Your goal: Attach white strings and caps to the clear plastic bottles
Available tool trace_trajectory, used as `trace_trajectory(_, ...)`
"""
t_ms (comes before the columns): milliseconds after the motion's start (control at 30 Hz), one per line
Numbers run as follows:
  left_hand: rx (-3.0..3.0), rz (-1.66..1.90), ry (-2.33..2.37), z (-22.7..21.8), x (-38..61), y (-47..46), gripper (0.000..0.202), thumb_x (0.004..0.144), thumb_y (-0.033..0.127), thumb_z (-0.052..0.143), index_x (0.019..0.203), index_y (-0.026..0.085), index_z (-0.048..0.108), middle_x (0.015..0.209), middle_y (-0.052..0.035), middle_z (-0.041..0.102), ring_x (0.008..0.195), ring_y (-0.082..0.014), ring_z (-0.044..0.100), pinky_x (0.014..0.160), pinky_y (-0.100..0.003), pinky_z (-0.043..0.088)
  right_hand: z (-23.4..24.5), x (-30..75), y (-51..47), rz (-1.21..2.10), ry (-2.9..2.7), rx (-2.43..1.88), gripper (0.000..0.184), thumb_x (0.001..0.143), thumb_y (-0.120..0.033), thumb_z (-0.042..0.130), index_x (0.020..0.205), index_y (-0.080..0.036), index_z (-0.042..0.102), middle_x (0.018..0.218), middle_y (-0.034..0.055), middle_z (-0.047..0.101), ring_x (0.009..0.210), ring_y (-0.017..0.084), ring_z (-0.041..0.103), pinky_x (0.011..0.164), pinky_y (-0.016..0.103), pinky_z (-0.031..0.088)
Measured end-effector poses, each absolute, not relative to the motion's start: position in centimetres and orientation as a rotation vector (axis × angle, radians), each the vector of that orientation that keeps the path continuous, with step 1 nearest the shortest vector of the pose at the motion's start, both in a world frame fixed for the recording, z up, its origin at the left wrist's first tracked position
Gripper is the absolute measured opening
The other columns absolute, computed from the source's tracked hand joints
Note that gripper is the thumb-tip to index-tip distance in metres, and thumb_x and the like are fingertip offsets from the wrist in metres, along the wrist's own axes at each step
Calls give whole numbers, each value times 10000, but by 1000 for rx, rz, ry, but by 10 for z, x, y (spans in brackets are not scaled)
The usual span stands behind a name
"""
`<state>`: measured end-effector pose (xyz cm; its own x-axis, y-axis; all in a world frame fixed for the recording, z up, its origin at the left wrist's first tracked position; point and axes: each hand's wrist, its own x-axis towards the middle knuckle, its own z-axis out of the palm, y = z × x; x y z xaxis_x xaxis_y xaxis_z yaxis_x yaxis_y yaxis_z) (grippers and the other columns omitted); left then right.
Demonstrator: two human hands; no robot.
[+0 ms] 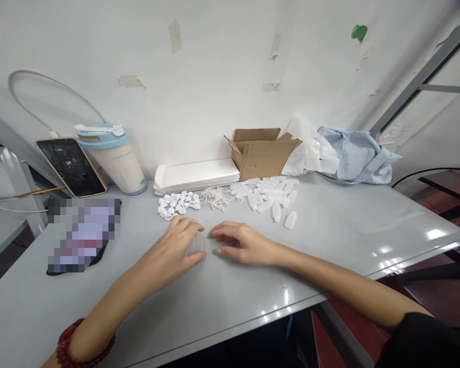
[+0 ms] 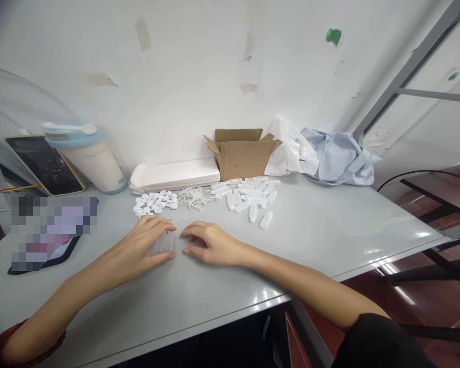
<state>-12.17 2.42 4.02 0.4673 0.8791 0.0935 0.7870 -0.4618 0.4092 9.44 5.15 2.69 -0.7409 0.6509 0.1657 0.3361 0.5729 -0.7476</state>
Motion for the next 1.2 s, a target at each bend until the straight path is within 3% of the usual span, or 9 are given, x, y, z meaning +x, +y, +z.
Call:
trace_trajectory(133,2422,439,1411,42,-121,24,373,788,385,604,1103,191,554,1083,-80,600,1104,-298,477,873,-431,462,17,105,74,751,-2309,-872,237,875,-194,541,1091,-118,604,1082,124,627,910,181,608,803,351,516)
trace_trajectory(233,2403,412,1433,46,-119,23,389,808,411,592,1121,186,547,1104,-87,593,1118,-302,472,885,-439,455,8,118,99,280,-2314,-926,272,863,-155,515,1121,-113,590,1201,168,578,1128,262,519,953,463,440)
trace_trajectory(333,2386,409,1450,47,-117,22,395,830,413,574,1144,176,538,1129,-95,583,1143,-303,453,908,-444,440,2,129,117,54,-2397,-972,293,847,-112,496,1123,-125,595,1301,165,535,1245,307,419,996,525,386)
trace_trajectory(533,2389,508,1453,43,-117,23,403,853,414,552,1169,166,526,1149,-92,579,1147,-288,441,940,-445,417,5,132,119,54,-2477,-1057,219,858,-99,476,999,-145,638,1151,116,648,1225,310,454,958,499,390)
trace_trajectory(667,2379,542,1459,42,-115,23,393,869,414,525,1176,169,526,1131,-93,582,1126,-286,450,912,-442,433,10,129,114,62,-2444,-1040,161,854,-104,484,904,-136,634,1144,123,646,1192,283,482,952,459,387)
trace_trajectory(867,2386,574,1433,41,-113,22,386,872,405,517,1168,158,531,1109,-105,590,1119,-285,459,892,-439,446,10,130,114,68,-2545,-1120,240,848,-136,519,1054,-110,640,1156,161,636,1209,341,439,955,523,353)
trace_trajectory(1033,2356,693,1471,41,-111,22,328,884,385,496,1130,176,553,1095,-86,605,1072,-254,498,858,-407,469,22,126,103,327,-2291,-981,268,862,-161,502,1076,-117,656,1125,149,657,1116,277,537,955,467,391)
trace_trajectory(1200,2220,806,1511,46,-102,18,280,889,382,479,1091,220,586,1077,-51,633,919,-219,563,672,-319,502,39,118,78,1149,-1926,-765,276,871,-256,553,1124,-254,662,1217,47,635,1202,218,519,1008,416,378)
